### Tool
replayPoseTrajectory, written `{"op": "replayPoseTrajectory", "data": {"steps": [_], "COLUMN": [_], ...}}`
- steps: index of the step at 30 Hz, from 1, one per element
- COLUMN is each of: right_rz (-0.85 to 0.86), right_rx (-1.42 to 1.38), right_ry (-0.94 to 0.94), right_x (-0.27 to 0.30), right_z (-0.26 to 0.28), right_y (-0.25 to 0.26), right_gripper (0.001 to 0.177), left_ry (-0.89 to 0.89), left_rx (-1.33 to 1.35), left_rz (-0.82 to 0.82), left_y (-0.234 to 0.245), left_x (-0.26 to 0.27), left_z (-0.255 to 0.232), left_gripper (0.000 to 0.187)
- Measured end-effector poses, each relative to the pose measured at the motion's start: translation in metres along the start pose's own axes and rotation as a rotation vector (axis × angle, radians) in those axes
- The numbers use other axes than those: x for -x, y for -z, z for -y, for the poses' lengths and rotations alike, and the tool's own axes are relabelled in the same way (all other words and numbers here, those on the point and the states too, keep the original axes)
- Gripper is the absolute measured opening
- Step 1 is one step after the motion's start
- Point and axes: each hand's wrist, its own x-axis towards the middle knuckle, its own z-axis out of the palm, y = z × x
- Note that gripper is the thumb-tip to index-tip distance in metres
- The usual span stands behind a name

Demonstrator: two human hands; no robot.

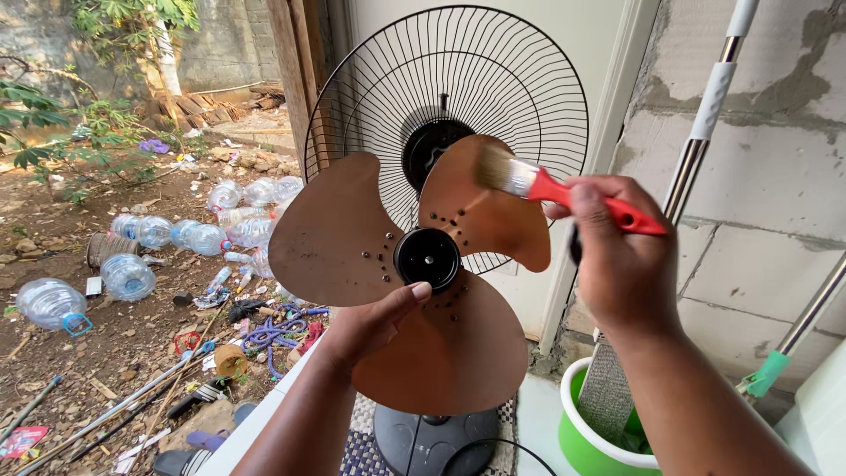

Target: The person uses a screwdriver to remove the front grille of a standing electric fan, then detaches the fan blades. They brush the blades with a paintbrush and attempt to unscrew the central hub nut. The video ends with the fan partially disassembled.

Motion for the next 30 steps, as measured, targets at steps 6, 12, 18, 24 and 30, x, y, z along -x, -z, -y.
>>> {"op": "replayPoseTrajectory", "data": {"steps": [6,12,18,24,30], "right_rz": [-0.036,-0.057,0.091,0.147,0.084], "right_rx": [-0.034,0.114,0.072,0.103,0.283], "right_ry": [0.221,0.189,0.212,0.259,0.069], "right_x": [0.002,-0.005,0.009,0.011,0.010], "right_z": [0.018,0.024,0.015,0.024,0.030], "right_y": [0.013,0.005,0.014,0.022,0.025], "right_gripper": [0.020,0.017,0.018,0.019,0.020], "left_ry": [-0.061,-0.030,-0.053,-0.020,-0.031], "left_rx": [0.250,0.291,0.313,0.371,0.461], "left_rz": [0.013,0.049,0.059,0.100,0.119], "left_y": [-0.007,-0.014,-0.013,-0.017,-0.027], "left_x": [0.005,0.008,0.011,0.006,0.005], "left_z": [-0.010,-0.022,-0.019,-0.024,-0.033], "left_gripper": [0.028,0.033,0.037,0.039,0.045]}}
